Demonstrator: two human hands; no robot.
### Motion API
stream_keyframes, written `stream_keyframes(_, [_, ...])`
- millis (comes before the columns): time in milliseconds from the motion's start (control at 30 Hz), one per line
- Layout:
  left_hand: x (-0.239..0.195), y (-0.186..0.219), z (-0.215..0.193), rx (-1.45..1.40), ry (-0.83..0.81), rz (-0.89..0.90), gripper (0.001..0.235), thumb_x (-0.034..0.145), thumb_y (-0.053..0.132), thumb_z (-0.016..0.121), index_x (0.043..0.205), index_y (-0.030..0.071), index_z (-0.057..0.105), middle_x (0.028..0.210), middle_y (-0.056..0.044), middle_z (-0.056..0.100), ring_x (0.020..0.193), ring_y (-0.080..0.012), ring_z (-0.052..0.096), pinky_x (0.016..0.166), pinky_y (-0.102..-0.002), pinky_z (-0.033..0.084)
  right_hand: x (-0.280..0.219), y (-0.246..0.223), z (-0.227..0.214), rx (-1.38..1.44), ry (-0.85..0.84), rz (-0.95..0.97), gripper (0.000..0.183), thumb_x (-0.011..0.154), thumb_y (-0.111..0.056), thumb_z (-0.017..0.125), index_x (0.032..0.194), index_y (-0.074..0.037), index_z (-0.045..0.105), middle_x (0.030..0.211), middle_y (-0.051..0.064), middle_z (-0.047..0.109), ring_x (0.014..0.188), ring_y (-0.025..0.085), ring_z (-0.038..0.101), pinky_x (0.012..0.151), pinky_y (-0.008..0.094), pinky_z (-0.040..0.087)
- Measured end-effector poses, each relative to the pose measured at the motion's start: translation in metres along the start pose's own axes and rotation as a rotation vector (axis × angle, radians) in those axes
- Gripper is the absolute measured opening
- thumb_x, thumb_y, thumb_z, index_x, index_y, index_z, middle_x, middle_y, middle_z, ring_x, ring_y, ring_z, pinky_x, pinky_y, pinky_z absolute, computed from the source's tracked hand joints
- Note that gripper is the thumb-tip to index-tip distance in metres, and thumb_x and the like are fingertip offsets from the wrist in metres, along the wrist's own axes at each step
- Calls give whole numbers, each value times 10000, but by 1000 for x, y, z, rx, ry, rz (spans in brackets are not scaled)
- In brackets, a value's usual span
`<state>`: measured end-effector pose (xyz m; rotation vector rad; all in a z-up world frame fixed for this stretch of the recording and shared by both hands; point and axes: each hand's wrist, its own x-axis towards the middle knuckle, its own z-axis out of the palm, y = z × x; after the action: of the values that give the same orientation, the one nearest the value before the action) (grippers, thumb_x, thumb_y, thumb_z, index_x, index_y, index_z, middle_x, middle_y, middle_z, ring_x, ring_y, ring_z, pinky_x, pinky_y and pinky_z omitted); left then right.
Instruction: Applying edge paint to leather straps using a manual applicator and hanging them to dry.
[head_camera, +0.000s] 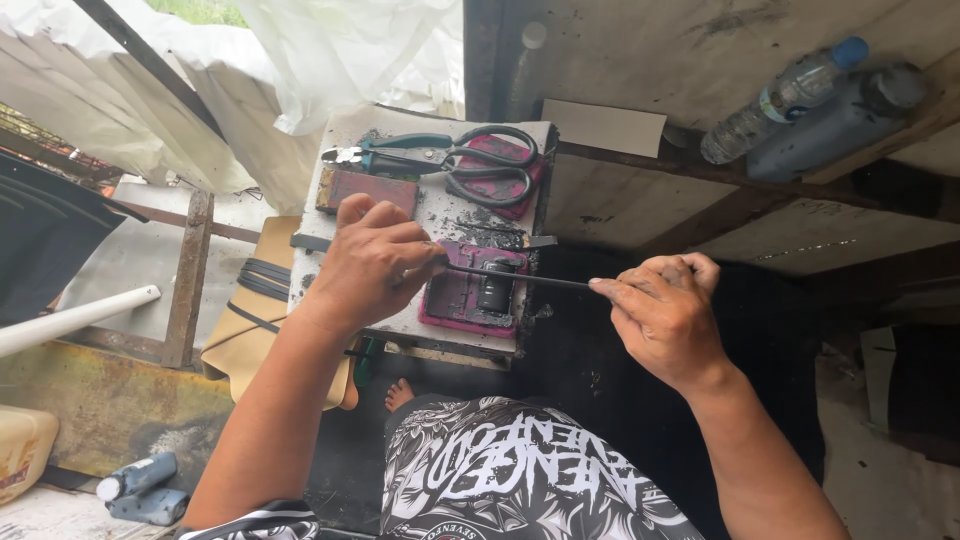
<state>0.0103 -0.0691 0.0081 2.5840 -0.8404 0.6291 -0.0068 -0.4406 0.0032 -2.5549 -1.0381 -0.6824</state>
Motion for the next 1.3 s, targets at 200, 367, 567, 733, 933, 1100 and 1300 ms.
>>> stream_keyframes(200, [20, 23, 4, -41, -43, 60, 82, 821, 230, 828, 817, 239, 747, 778, 77, 693, 873, -159, 565, 943, -411, 332, -26, 13, -13, -22, 7, 71, 213, 899, -38, 687, 991, -203, 784, 821, -43, 657, 925, 168, 580, 995, 485, 337])
stream_keyframes(367, [30, 31, 16, -43, -55, 121, 100, 789, 232, 840, 827, 232, 747, 788, 66, 690, 884, -165, 560, 955, -420, 329, -41, 22, -17, -37, -3, 152, 197, 901, -44, 692, 971, -196, 795, 825, -33, 693, 929, 183, 614, 1008, 500, 351])
stream_keyframes(567, [40, 38, 15, -61, -103, 128, 95, 812, 225, 837, 824, 191, 749, 757, 36, 694, 848, -166, 550, 943, -427, 318, -46, 33, -21, 95, -17, 218, 183, 895, -37, 688, 971, -170, 788, 839, -22, 715, 939, 192, 642, 1015, 495, 347])
stream_keyframes(733, [48, 44, 6, -222, -113, 73, 114, 842, 224, 830, 863, 141, 756, 765, 3, 712, 825, -183, 592, 939, -419, 336, -43, 49, -26, 430, -128, 355, 165, 870, -26, 683, 966, -116, 784, 915, 31, 778, 967, 205, 716, 1020, 417, 404])
stream_keyframes(933, [60, 52, 1, -420, -131, 4, 125, 891, 238, 797, 883, 119, 762, 763, -17, 739, 748, -188, 666, 937, -403, 371, -26, 59, -20, 802, -189, 479, 239, 880, -8, 585, 984, -10, 799, 895, 156, 791, 948, 297, 737, 998, 469, 435])
stream_keyframes(1100, [62, 55, 6, -439, -153, -10, 154, 899, 266, 790, 902, 115, 760, 774, -25, 742, 727, -192, 683, 946, -410, 376, 13, 34, -18, 888, -247, 369, 251, 894, -55, 620, 1068, -6, 794, 904, 147, 786, 938, 263, 731, 975, 430, 447])
stream_keyframes(1300, [46, 41, -21, -456, -193, -100, 168, 915, 287, 770, 1002, 145, 784, 846, -30, 770, 797, -218, 718, 975, -407, 369, 52, 2, -24, 785, -284, 201, 235, 871, 10, 663, 1065, -9, 794, 845, 107, 790, 898, 226, 758, 954, 362, 456])
